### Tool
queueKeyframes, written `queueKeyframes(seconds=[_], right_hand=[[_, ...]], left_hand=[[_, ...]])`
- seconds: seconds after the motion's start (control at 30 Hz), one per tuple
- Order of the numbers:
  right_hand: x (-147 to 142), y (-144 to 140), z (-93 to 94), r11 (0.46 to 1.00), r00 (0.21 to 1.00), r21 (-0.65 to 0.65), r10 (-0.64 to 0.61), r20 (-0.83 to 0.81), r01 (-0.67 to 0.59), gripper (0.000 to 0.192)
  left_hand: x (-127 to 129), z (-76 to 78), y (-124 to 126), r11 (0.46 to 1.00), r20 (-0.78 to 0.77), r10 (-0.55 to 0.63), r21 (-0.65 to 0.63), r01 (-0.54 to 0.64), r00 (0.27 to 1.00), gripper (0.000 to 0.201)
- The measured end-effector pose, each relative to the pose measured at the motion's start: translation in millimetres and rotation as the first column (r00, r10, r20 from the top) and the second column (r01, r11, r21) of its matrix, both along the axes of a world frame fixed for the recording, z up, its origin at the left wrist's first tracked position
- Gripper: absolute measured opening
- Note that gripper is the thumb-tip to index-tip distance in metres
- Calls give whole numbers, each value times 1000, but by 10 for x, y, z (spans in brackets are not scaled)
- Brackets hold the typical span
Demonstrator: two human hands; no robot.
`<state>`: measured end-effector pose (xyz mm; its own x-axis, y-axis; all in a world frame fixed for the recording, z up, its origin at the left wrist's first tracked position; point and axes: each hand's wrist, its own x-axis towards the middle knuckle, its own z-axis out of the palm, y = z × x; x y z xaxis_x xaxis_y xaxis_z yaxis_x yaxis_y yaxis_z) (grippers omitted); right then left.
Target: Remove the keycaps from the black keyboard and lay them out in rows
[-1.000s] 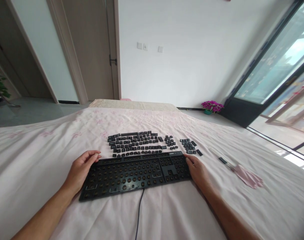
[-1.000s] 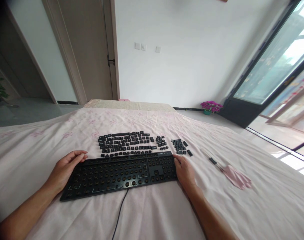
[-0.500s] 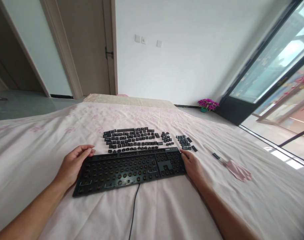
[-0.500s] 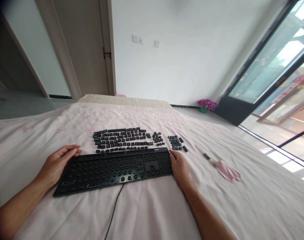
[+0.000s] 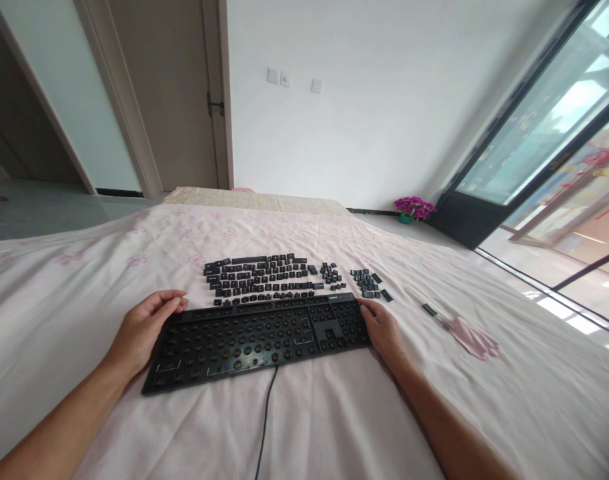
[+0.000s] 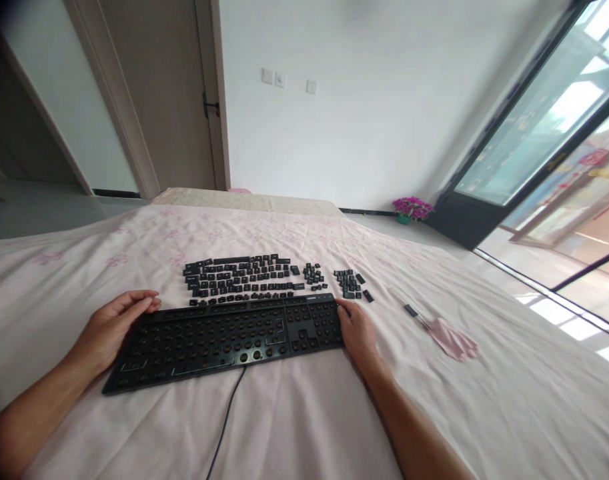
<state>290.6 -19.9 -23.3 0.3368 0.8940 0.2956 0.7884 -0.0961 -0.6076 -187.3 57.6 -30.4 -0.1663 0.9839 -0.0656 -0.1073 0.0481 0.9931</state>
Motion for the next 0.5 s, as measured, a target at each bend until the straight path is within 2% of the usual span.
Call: queueKeyframes(seconds=[0.5], right_hand=[[10,0,-9,1000,1000,-11,3,-1,-3,39]], left_hand=[[0,15,-2,1000,5,-11,-9,11,1000,34]])
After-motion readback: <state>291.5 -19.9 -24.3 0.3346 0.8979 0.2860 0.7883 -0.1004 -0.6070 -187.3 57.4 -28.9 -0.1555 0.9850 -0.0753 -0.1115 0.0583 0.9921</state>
